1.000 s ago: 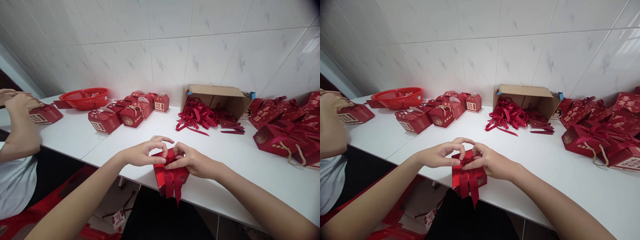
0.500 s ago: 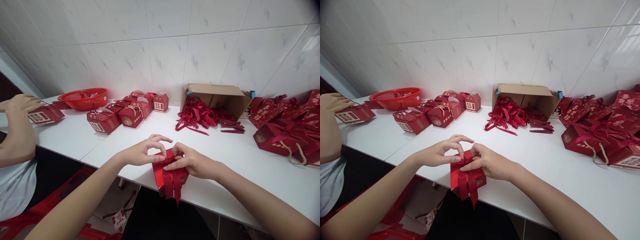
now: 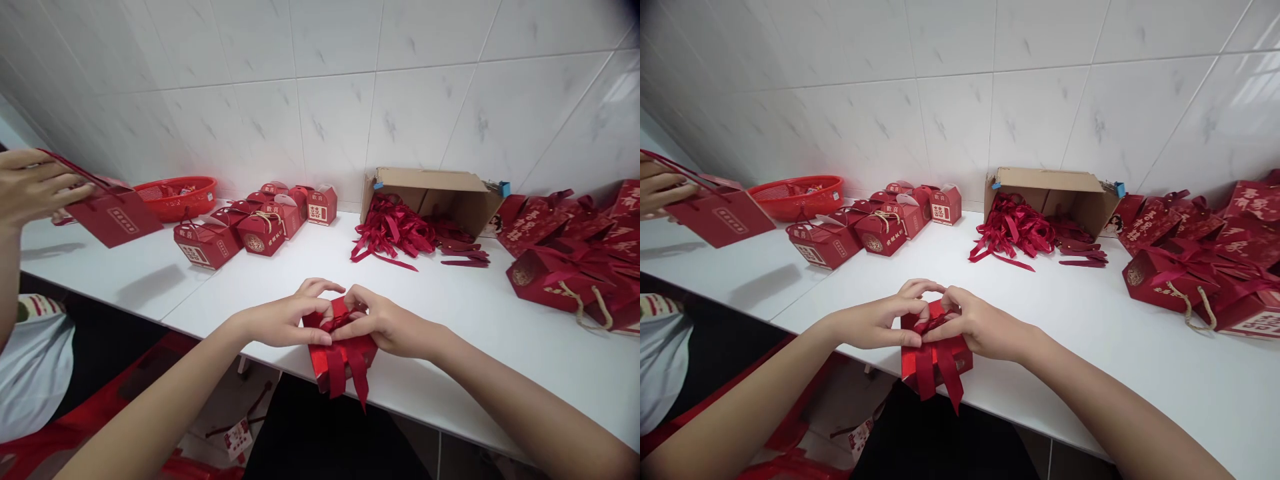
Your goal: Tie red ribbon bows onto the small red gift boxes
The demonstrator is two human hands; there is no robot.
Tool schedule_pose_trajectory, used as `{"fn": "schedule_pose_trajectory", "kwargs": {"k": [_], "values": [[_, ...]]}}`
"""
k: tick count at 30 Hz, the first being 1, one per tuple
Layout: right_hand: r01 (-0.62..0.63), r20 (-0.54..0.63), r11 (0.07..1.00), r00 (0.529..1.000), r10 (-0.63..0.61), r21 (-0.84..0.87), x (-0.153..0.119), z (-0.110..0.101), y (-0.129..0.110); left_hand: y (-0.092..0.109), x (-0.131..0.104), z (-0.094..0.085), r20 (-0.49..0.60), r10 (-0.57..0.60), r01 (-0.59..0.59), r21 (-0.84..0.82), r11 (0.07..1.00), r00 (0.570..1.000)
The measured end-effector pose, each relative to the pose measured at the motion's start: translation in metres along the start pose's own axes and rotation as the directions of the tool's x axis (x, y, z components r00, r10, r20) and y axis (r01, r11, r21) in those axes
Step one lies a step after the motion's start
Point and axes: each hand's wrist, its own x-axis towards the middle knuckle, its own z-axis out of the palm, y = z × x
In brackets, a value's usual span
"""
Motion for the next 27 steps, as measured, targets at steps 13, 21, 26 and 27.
{"fn": "schedule_pose_trajectory", "kwargs": {"k": [13, 21, 26, 27], "values": [[0.002, -0.013, 1.0, 1.0, -0.002, 0.006, 0.001, 0.001, 0.0, -0.008, -0.003, -0.002, 0.052, -0.046, 0.047, -0.015, 0.999, 0.998], [0.027, -0.025, 0.997, 0.999, -0.026, 0.067, 0.002, 0.001, -0.002, -0.013, -0.001, -0.002, -0.055, -0.017, 0.012, -0.087, 0.996, 0.998], [0.024, -0.009, 0.999, 1.0, -0.023, 0.041, -0.001, 0.002, 0.0, -0.013, -0.003, -0.007, -0.055, -0.054, 0.05, -0.074, 0.996, 0.997], [0.022, -0.006, 0.999, 1.0, -0.022, 0.046, -0.001, 0.002, 0.001, -0.012, -0.003, -0.008, -0.059, -0.058, 0.053, -0.072, 0.996, 0.997]]}}
